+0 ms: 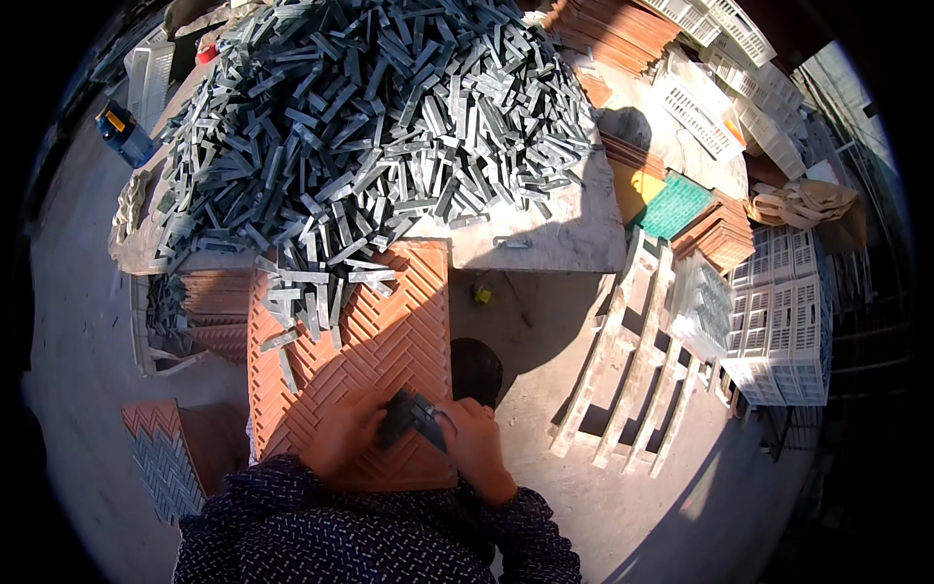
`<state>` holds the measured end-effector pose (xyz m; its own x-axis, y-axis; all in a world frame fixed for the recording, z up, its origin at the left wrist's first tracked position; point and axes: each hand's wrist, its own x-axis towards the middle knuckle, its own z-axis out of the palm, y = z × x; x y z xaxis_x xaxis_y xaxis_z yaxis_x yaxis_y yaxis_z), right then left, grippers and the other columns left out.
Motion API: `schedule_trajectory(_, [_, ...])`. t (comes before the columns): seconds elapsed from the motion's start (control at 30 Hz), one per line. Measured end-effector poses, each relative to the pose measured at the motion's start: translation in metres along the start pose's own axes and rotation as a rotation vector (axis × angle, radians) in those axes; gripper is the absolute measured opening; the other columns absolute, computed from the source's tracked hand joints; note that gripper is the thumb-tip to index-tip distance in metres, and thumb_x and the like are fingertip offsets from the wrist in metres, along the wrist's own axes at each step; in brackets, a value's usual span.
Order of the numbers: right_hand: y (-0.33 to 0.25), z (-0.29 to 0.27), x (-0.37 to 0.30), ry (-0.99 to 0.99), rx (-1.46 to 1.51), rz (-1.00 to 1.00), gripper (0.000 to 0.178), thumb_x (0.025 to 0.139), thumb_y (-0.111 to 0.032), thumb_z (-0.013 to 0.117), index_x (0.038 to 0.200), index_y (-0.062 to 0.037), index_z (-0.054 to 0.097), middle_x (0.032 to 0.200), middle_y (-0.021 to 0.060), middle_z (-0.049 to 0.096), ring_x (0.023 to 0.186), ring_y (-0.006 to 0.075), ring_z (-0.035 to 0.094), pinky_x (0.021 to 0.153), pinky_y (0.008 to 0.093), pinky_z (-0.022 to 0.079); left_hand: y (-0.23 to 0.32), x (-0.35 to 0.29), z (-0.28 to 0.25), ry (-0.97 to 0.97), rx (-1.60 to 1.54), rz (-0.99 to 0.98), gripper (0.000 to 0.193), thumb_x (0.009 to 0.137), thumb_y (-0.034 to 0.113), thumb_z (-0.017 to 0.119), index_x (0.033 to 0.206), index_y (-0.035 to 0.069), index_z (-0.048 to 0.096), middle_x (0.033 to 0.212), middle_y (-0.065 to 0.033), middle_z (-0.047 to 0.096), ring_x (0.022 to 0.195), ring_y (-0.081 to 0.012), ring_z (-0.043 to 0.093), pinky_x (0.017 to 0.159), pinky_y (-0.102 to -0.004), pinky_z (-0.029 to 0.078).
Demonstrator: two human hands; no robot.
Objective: The person assembles small rectangular tiles onto a larger board, arranging them in a herringbone pattern. The person picks tiles from a nearby pile and places them one by one into the grooves of the board, continuing the pattern across the surface.
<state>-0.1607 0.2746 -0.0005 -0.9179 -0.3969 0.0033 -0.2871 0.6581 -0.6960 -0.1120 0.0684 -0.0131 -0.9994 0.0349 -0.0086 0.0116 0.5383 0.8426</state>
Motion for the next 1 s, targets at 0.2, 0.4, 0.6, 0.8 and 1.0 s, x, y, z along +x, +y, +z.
schedule_trajectory(0.2, [-0.003, 0.006, 0.007, -0.01, -0.029, -0.008, 0.016, 0.077, -0.001, 0.068, 0.093, -0.0033, 0.067, 0.083, 0.014, 0.063, 0.076, 0.0315, 0.064, 0.067, 0.0358, 0.052, -0.004, 0.002, 0.011, 0.007, 0.046, 0.016, 0.027, 0.085, 0.008, 0.056, 0.111, 0.007, 0.058, 0.093, -0.0167, 0.062, 0.081, -0.0356, 0.062, 0.068, -0.0408, 0.051])
schedule_trajectory(0.4, [0.002, 0.001, 0.016, -0.057, 0.03, -0.014, 0.012, 0.077, -0.003, 0.068, 0.088, -0.0034, 0.066, 0.082, 0.0148, 0.062, 0.073, 0.033, 0.063, 0.065, 0.0379, 0.051, 0.012, 0.011, -0.001, -0.068, 0.139, 0.057, 0.039, 0.079, 0.003, 0.057, 0.117, 0.004, 0.057, 0.097, -0.0152, 0.06, 0.083, -0.0336, 0.062, 0.069, -0.0396, 0.052])
schedule_trajectory(0.6, [-0.001, 0.007, 0.019, -0.055, -0.043, -0.028, 0.012, 0.078, -0.006, 0.067, 0.09, -0.0041, 0.064, 0.08, 0.0146, 0.061, 0.072, 0.0335, 0.062, 0.063, 0.039, 0.05, -0.006, 0.012, 0.007, -0.121, 0.131, 0.147, 0.042, 0.082, 0.005, 0.063, 0.123, 0.002, 0.054, 0.098, -0.0168, 0.058, 0.084, -0.0335, 0.06, 0.072, -0.0374, 0.051])
schedule_trajectory(0.8, [-0.013, -0.008, 0.016, -0.133, -0.068, 0.026, 0.022, 0.079, -0.007, 0.066, 0.101, -0.0076, 0.065, 0.082, 0.013, 0.06, 0.073, 0.0313, 0.062, 0.064, 0.0377, 0.051, -0.001, 0.009, 0.001, -0.082, 0.109, 0.139, 0.039, 0.081, 0.004, 0.062, 0.119, 0.002, 0.056, 0.096, -0.0165, 0.058, 0.085, -0.034, 0.059, 0.075, -0.0394, 0.051])
schedule_trajectory(1.0, [-0.011, -0.003, 0.011, -0.167, -0.203, -0.087, 0.034, 0.079, -0.007, 0.066, 0.112, -0.0103, 0.064, 0.085, 0.0107, 0.058, 0.075, 0.0285, 0.062, 0.065, 0.0362, 0.051, 0.01, 0.008, 0.009, 0.01, 0.178, 0.142, 0.04, 0.077, 0.002, 0.059, 0.117, 0.002, 0.056, 0.097, -0.0164, 0.057, 0.086, -0.0332, 0.06, 0.072, -0.0405, 0.051])
